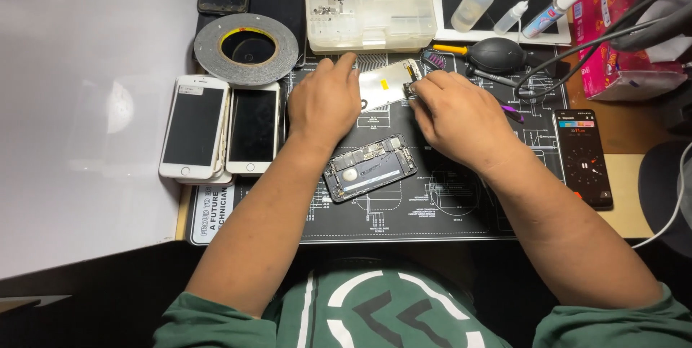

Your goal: Disassembling and repairing a smartphone using a precision screwdriver to manipulate internal components and screws.

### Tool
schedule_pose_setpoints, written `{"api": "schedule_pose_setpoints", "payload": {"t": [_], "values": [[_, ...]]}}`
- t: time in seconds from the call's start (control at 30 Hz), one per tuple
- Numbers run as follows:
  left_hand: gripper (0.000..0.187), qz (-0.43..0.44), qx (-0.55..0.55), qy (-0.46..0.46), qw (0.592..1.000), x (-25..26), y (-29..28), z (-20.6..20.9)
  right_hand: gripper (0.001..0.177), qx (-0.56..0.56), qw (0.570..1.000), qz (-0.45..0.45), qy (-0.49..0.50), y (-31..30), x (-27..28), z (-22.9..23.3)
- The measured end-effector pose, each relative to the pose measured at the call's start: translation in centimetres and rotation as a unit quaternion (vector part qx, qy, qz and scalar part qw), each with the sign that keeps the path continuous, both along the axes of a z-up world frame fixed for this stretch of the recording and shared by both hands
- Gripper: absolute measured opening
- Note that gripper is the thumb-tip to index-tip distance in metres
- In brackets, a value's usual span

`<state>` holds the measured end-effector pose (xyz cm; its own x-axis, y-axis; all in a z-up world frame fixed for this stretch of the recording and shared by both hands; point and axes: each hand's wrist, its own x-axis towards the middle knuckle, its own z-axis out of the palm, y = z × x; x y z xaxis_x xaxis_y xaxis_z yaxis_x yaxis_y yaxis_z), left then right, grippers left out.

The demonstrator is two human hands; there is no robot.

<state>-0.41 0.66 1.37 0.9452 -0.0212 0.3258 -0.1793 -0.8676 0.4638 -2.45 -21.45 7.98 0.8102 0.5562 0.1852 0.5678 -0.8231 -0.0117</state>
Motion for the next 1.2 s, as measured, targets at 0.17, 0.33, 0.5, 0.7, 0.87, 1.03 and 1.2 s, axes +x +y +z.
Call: {"api": "schedule_pose_setpoints", "payload": {"t": [0.17,0.33,0.5,0.7,0.87,1.03,1.2], "values": [[0.036,0.015,0.028,-0.005,0.999,1.3,-0.7,-1.7,0.02,0.013,1.0,-0.002,0.014,-0.3,-0.2,-0.3],[0.037,0.019,0.054,-0.003,0.998,1.3,-0.9,-1.1,0.02,0.019,1.0,0.007,0.018,-1.2,-1.0,-0.3],[0.033,0.016,0.101,-0.002,0.995,1.2,-1.1,-0.4,0.02,0.04,0.999,-0.011,0.004,-2.9,-1.1,-1.4],[0.027,0.024,0.11,-0.043,0.993,1.0,-0.1,-1.9,0.017,0.115,0.992,-0.033,0.03,-6.0,-2.0,-0.3],[0.022,0.016,0.039,-0.039,0.998,0.8,1.0,-1.9,0.016,0.171,0.978,-0.084,0.086,-7.8,-3.6,-0.1],[0.026,-0.042,-0.044,-0.017,0.998,-1.5,0.1,1.9,0.017,0.128,0.96,-0.167,0.184,-6.8,-6.0,0.4],[0.024,-0.079,-0.161,0.116,0.977,-3.4,-0.7,5.4,0.019,0.118,0.967,-0.179,0.14,-7.1,-7.4,-1.5]]}}
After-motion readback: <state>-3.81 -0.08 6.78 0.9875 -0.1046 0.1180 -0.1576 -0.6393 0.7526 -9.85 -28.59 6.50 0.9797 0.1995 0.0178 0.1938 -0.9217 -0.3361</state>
